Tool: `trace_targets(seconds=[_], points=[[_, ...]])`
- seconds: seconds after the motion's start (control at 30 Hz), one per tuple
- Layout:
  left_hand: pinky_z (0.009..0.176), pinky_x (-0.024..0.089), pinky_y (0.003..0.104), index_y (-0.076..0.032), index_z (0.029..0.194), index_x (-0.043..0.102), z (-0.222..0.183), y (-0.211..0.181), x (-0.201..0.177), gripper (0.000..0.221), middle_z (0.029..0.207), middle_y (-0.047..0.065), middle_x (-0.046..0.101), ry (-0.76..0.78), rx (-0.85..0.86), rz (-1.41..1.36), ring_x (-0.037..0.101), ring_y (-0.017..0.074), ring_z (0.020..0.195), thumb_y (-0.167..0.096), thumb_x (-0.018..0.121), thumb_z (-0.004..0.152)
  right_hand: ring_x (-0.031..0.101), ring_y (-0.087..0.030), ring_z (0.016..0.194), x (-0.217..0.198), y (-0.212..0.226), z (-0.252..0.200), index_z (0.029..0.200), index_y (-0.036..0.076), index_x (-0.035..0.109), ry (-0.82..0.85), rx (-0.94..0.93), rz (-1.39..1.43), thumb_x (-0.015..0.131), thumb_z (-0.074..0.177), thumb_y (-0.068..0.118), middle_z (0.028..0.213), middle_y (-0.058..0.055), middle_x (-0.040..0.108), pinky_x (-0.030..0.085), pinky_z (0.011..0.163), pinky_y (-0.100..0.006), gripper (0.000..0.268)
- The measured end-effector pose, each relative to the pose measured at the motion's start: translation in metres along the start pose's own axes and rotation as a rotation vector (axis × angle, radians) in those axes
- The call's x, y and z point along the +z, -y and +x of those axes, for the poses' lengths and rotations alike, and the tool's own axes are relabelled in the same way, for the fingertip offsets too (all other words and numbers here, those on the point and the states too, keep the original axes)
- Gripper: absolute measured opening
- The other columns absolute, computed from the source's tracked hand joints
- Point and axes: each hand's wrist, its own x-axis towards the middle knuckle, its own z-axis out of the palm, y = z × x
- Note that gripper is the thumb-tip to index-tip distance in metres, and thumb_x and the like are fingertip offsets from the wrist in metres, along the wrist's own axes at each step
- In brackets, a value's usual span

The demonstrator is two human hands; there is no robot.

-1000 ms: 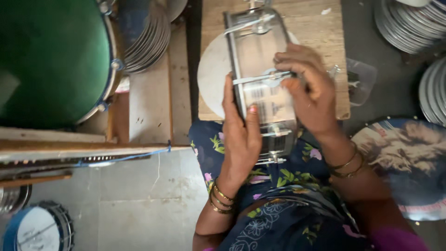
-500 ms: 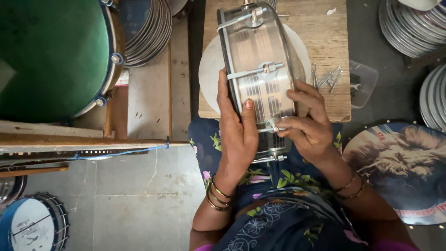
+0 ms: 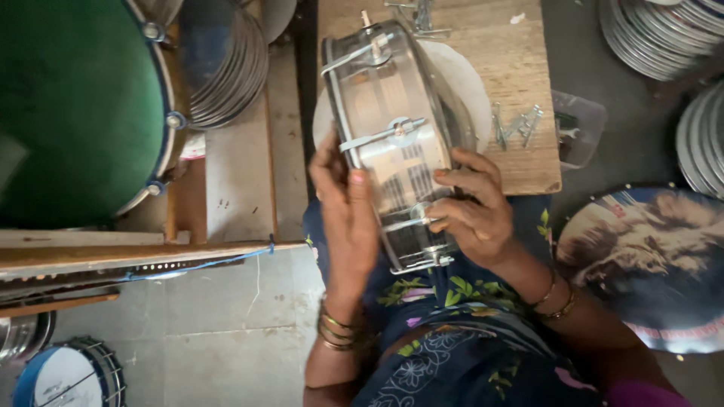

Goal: The person tightens screws on a metal drum rim using their fingers and a small wrench, while holding the drum on a wooden block.

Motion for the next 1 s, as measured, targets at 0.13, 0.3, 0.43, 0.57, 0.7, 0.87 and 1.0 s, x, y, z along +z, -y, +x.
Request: trace_targets(seconds=[0.13,0.3,0.43,0.57,0.7,0.87,1.0], points=[[0.131,0.025,0.040,0.002,0.167,0.016,0.026,-0.002,-0.015,0.067,0.173,0.024,0.025,0.032,0.028,0.064,0.028,0.0312,0.161,-0.024,0.050,0.116,0.048,-0.036,0.135,0.001,0.013,-0.007,0.095,0.013,0.076,0.028,-0.112,-0.065,0.084,0.077,0.019,0.127,-0.009,0.063,0.044,0.112,-0.050,0.021],[0.096,0.041,0.031,-0.001,0.164,0.019,0.053,-0.012,-0.014,0.069,0.158,0.020,0.041,-0.001,-0.172,0.032,0.051,0.0172,0.110,-0.014,0.051,0.104,0.049,-0.038,0.134,-0.007,0.024,-0.006,0.102,0.012,0.078,0.120,-0.129,-0.015,0.081,0.083,0.014,0.132,-0.012,0.062,0.043,0.112,-0.049,0.020],[0.088,0.037,0.024,0.001,0.162,0.022,0.049,-0.011,-0.018,0.064,0.155,0.015,0.043,-0.006,-0.134,0.006,0.041,0.0130,0.106,-0.004,0.047,0.103,0.052,-0.031,0.137,-0.007,0.010,-0.009,0.109,0.013,0.069,-0.037,-0.017,0.212,0.074,0.091,0.027,0.138,-0.012,0.058,0.044,0.116,-0.045,0.023],[0.104,0.039,0.021,0.003,0.162,0.029,0.042,-0.011,-0.031,0.062,0.157,0.013,0.045,-0.028,-0.113,0.102,0.048,0.0103,0.124,-0.001,0.047,0.103,0.048,-0.039,0.124,-0.011,-0.033,-0.034,0.131,0.010,0.065,-0.092,0.712,0.174,0.058,0.109,0.027,0.138,-0.017,0.061,0.038,0.104,-0.051,0.029],[0.104,0.040,0.022,0.005,0.161,0.028,0.027,-0.011,-0.040,0.063,0.158,0.013,0.044,-0.110,-0.178,0.034,0.049,0.0111,0.125,-0.003,0.050,0.102,0.046,-0.035,0.118,0.019,-0.094,-0.080,0.148,0.014,0.048,-0.059,1.311,0.528,0.045,0.104,0.040,0.140,-0.011,0.054,0.040,0.096,-0.052,0.051],[0.101,0.041,0.022,0.007,0.161,0.028,0.009,0.001,-0.055,0.064,0.152,0.013,0.048,-0.130,-0.148,-0.044,0.051,0.0110,0.116,-0.004,0.051,0.102,0.061,-0.029,0.120,0.067,-0.139,-0.139,0.148,0.013,0.046,0.036,1.620,0.763,0.032,0.103,0.053,0.140,-0.013,0.060,0.049,0.102,-0.046,0.061],[0.097,0.046,0.026,0.011,0.153,0.045,0.004,0.010,-0.070,0.051,0.127,0.017,0.061,-0.183,-0.250,-0.174,0.058,0.0154,0.107,-0.008,0.053,0.107,0.063,-0.028,0.118,0.085,-0.159,-0.152,0.145,0.008,0.050,0.024,1.588,0.976,0.040,0.101,0.052,0.136,-0.014,0.063,0.052,0.100,-0.048,0.063]])
